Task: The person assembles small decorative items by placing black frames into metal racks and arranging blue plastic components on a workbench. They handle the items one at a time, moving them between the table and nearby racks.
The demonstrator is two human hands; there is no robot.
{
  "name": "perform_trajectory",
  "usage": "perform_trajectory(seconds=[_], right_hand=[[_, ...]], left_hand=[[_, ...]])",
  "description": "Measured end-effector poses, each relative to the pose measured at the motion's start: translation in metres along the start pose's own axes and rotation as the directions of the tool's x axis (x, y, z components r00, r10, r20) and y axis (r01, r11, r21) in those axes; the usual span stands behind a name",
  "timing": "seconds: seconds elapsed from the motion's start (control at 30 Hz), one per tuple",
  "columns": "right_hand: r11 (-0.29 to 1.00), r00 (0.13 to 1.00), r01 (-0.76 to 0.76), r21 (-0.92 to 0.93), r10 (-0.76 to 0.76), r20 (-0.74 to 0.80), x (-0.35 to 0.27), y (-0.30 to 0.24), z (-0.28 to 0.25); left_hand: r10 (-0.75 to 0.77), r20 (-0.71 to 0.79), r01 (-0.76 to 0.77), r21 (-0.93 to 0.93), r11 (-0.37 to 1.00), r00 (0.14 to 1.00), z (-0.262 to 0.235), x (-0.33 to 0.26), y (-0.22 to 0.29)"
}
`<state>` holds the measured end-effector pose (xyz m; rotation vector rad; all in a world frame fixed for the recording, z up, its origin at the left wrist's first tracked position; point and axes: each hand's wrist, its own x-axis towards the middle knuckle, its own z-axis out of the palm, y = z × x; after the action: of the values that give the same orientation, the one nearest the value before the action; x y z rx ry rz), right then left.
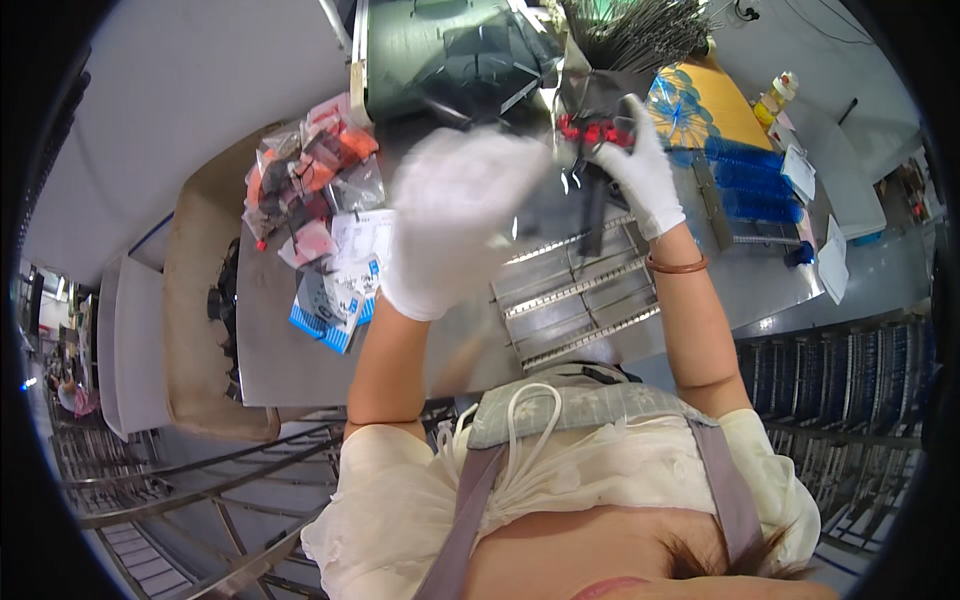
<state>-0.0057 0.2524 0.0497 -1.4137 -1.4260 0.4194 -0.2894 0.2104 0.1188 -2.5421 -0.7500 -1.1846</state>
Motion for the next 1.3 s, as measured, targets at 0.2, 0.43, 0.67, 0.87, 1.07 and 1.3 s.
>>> perform_trajectory(seconds=[0.2,0.43,0.67,0.87,1.07,1.3], right_hand=[[0.989,0.936,0.146,-0.022,-0.131,0.326,-0.082,-0.035,0.044],[0.971,0.848,0.198,-0.134,-0.101,0.520,-0.137,-0.031,0.031],[0.810,0.629,-0.585,-0.042,0.486,0.607,-0.192,0.047,0.050],[0.852,0.690,-0.522,0.045,0.391,0.609,-0.199,0.055,0.051],[0.774,0.508,-0.623,-0.116,0.512,0.693,-0.194,0.035,0.056],[0.840,0.875,0.292,-0.457,-0.042,0.482,-0.191,-0.005,0.055]], left_hand=[[-0.336,-0.253,0.329,-0.071,0.942,0.907,0.038,-0.034,0.034],[-0.710,-0.265,0.333,-0.741,0.582,0.652,0.040,-0.094,0.033],[-0.911,-0.133,0.037,-0.987,0.160,0.389,0.003,-0.123,0.041],[-0.932,-0.034,0.189,-0.976,0.109,0.362,0.004,-0.133,0.051],[-0.935,-0.022,0.191,-0.977,0.096,0.353,0.004,-0.137,0.057],[-0.924,0.038,0.338,-0.936,0.101,0.380,-0.002,-0.129,0.076]])
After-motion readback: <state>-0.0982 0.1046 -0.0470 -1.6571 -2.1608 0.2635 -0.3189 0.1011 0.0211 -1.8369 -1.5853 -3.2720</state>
